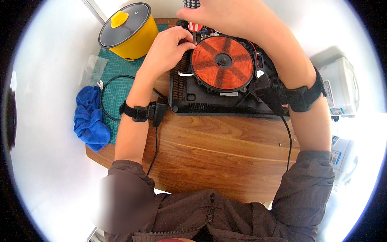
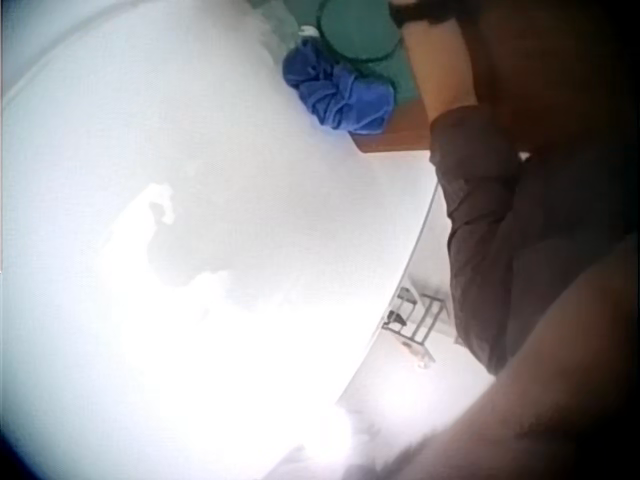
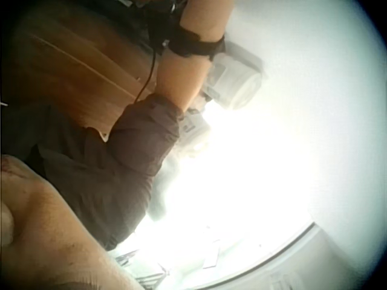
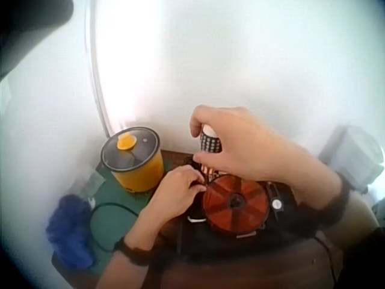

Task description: The person uses a screwdriver to remove screws from the underside of an induction cooktop, detaches the fan cover, and then reassembles the unit by replacing the cover and tightening the screws.

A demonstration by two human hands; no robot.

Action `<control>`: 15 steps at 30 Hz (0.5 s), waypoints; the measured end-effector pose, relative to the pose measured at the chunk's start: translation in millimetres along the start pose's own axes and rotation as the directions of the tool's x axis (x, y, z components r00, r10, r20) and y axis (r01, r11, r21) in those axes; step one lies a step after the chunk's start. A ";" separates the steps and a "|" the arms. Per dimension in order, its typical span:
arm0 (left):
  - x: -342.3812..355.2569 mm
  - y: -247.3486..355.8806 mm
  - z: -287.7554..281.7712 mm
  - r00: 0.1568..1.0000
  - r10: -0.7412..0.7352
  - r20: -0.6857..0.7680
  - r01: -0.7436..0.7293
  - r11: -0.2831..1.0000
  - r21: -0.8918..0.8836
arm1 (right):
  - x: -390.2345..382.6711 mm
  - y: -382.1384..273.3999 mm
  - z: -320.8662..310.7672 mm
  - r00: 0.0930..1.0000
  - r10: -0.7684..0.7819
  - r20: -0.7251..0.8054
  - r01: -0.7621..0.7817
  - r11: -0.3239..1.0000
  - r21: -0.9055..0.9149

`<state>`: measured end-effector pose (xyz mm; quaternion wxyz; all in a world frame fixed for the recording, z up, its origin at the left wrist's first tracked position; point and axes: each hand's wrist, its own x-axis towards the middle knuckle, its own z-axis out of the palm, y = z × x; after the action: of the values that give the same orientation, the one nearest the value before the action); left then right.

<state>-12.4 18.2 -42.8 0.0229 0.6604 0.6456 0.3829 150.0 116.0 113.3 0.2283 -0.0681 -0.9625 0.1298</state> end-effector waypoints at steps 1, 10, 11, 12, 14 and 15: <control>-0.6 -0.3 0.4 1.000 0.008 -0.001 -0.008 1.000 0.009 | 0.5 -1.7 -0.4 1.000 -0.003 0.012 0.003 1.000 0.004; 1.9 2.4 -0.4 0.999 -0.010 0.047 0.010 1.000 0.000 | -3.9 -8.5 -6.7 0.998 0.007 0.058 -0.005 0.999 -0.040; 1.1 1.7 -0.5 0.999 -0.018 0.047 0.019 1.000 -0.013 | 0.2 -6.7 -6.2 0.997 -0.043 0.066 0.044 0.999 -0.014; 0.1 0.8 -0.9 0.998 -0.026 0.048 0.028 0.999 -0.026 | -2.2 -9.7 -6.9 0.999 -0.013 0.052 0.016 0.998 -0.055; -0.8 0.3 -2.6 0.997 -0.048 0.058 0.051 0.998 -0.042 | -6.6 -18.8 -7.9 0.999 0.010 0.031 -0.006 0.995 -0.102; -1.0 0.4 -3.7 0.996 -0.062 0.067 0.065 0.997 -0.044 | -7.3 -20.7 -8.4 1.000 0.004 0.026 -0.002 0.994 -0.109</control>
<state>-14.0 15.5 -40.5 0.0717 0.6510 0.6562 0.3749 158.7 96.6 123.3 0.2115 -0.0803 -0.9709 0.0782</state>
